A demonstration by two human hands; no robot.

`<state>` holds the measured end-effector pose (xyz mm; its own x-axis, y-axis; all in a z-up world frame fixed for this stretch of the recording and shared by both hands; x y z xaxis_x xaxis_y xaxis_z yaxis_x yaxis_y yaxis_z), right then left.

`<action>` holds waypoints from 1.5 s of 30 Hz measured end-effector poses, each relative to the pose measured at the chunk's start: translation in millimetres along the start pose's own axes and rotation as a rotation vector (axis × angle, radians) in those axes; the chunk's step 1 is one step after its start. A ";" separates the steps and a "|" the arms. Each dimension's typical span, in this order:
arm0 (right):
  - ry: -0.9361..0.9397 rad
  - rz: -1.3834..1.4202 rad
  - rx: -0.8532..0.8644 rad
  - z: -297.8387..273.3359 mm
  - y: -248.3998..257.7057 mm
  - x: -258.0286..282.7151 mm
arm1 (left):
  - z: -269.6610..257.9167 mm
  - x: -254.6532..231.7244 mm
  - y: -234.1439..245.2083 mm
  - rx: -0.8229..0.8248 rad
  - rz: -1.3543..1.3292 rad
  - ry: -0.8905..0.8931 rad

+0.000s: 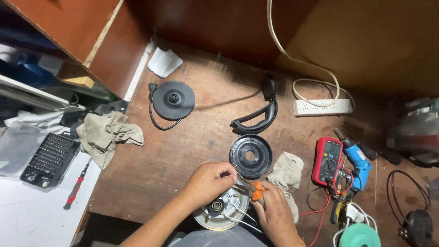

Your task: The person works on a disassembled circular electronic device, using pliers to manipulate internal wires and a screwdriver to adjust components. They briefly retrieve a plastic bottle from a nearby shelf and return to the workbench to continue the repair.

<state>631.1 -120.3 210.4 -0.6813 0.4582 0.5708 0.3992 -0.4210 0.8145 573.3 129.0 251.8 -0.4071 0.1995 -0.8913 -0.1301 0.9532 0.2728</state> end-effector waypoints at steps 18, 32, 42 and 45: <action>0.158 -0.073 0.013 14.4 7.1 -5.8 | 10.4 18.4 -3.7 0.096 -0.088 0.170; 0.281 -0.098 0.031 32.5 6.2 -10.0 | 18.0 29.7 -7.0 0.246 -0.284 0.262; 0.334 -0.137 -0.046 35.8 6.1 -8.1 | 16.9 30.4 -6.5 0.255 -0.270 0.281; 0.324 -0.131 -0.042 34.9 4.0 -10.0 | 14.8 25.6 -3.9 0.243 -0.253 0.281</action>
<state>661.0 -99.3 211.6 -0.8870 0.2411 0.3938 0.2747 -0.4100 0.8698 576.7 133.7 222.5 -0.6242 -0.0838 -0.7768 -0.0546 0.9965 -0.0636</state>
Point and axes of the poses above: each hand's wrist, its own z-axis towards the middle knuckle, its own y-axis out of the back of the hand, x = y × z, the point moved 7 cm from there along z, towards the middle knuckle, and after that the axes turned 2 degrees about -z, right-handed, at the moved point
